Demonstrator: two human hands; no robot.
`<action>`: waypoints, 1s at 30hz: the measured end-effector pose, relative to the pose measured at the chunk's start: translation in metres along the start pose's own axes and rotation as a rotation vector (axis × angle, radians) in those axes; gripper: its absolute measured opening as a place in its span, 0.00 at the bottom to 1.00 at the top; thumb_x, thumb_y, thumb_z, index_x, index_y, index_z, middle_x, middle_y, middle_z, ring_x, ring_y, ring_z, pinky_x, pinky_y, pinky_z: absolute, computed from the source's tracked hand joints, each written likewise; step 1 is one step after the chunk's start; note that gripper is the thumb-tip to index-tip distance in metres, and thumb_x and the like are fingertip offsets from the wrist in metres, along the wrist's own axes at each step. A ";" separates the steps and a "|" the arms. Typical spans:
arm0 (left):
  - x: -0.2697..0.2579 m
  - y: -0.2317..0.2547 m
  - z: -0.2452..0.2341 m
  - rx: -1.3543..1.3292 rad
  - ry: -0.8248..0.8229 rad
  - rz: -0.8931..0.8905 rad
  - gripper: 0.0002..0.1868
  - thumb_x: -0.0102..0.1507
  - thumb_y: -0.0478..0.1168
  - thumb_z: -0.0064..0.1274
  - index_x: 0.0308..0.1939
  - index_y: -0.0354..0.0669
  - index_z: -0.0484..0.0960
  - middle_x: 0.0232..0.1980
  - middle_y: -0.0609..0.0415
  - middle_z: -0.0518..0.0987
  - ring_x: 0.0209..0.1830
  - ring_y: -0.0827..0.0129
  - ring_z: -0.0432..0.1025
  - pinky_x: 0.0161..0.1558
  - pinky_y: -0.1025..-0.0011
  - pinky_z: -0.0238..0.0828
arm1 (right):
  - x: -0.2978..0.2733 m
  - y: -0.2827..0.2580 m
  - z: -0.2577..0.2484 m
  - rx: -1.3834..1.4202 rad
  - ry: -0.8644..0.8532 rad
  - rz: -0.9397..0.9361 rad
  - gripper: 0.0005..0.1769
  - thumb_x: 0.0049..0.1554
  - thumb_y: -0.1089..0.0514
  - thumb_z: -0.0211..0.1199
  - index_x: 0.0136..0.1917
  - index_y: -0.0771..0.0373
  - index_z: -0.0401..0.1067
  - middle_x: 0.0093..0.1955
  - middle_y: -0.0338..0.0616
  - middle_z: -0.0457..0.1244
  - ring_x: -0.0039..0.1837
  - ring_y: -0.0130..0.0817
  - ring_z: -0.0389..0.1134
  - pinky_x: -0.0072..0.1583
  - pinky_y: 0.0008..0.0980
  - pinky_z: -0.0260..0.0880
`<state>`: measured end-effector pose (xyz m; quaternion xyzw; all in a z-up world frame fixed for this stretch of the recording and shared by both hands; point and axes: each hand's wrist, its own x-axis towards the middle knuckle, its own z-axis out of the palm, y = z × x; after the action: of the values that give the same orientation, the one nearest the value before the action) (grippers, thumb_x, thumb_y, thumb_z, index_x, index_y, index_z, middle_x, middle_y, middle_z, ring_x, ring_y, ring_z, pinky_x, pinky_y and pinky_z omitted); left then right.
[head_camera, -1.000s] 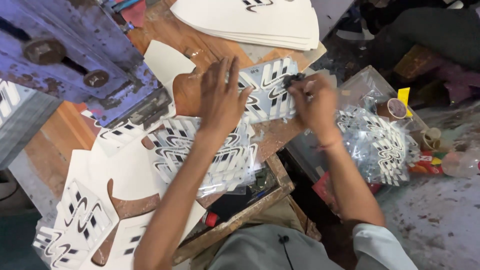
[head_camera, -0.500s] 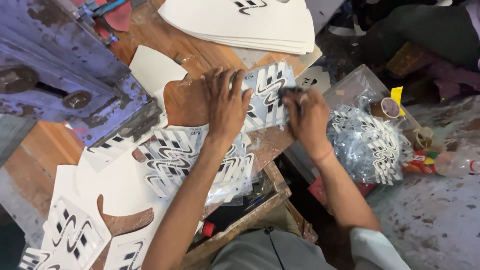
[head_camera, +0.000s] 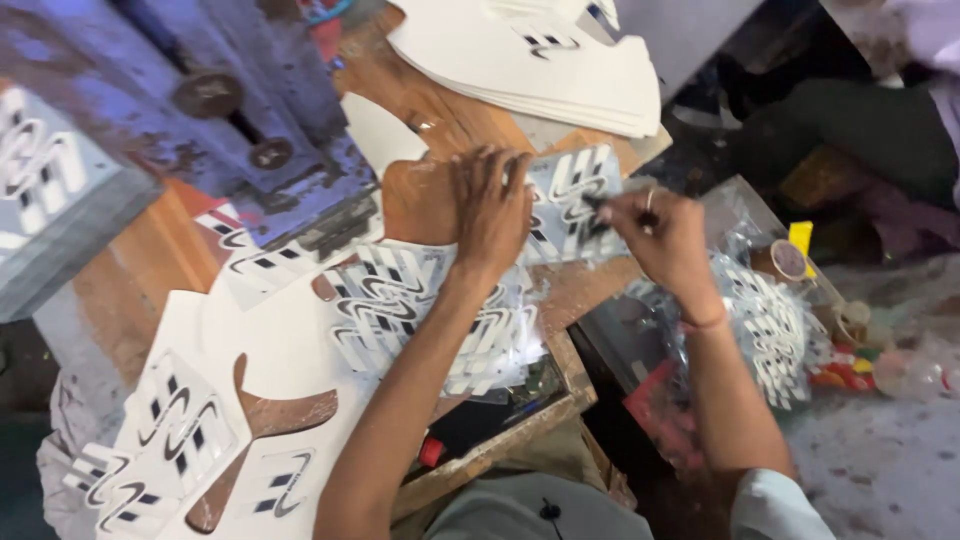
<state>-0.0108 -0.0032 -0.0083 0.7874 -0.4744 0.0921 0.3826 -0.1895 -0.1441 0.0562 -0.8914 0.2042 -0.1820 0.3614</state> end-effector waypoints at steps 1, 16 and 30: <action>0.000 0.000 -0.001 0.006 0.003 -0.005 0.22 0.65 0.42 0.55 0.63 0.45 0.74 0.64 0.50 0.70 0.73 0.50 0.58 0.76 0.36 0.40 | 0.004 -0.002 0.016 0.004 -0.005 -0.005 0.08 0.58 0.56 0.70 0.48 0.63 0.82 0.41 0.49 0.73 0.41 0.42 0.74 0.43 0.33 0.71; 0.005 0.000 0.005 0.066 -0.002 -0.004 0.23 0.66 0.40 0.52 0.66 0.44 0.72 0.65 0.50 0.72 0.73 0.51 0.59 0.76 0.34 0.40 | 0.075 0.003 0.057 -0.334 0.333 -0.326 0.06 0.60 0.62 0.66 0.49 0.66 0.79 0.41 0.57 0.63 0.45 0.58 0.66 0.47 0.52 0.65; 0.045 0.025 -0.058 -0.045 0.025 0.208 0.07 0.69 0.40 0.54 0.50 0.45 0.77 0.46 0.55 0.80 0.58 0.60 0.72 0.76 0.36 0.45 | -0.063 0.011 -0.001 0.494 0.037 0.245 0.10 0.60 0.63 0.64 0.54 0.67 0.78 0.46 0.42 0.71 0.43 0.27 0.72 0.45 0.28 0.74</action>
<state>0.0053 -0.0001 0.0679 0.7240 -0.5508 0.1304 0.3942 -0.2466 -0.1206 0.0380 -0.7414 0.2666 -0.1976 0.5833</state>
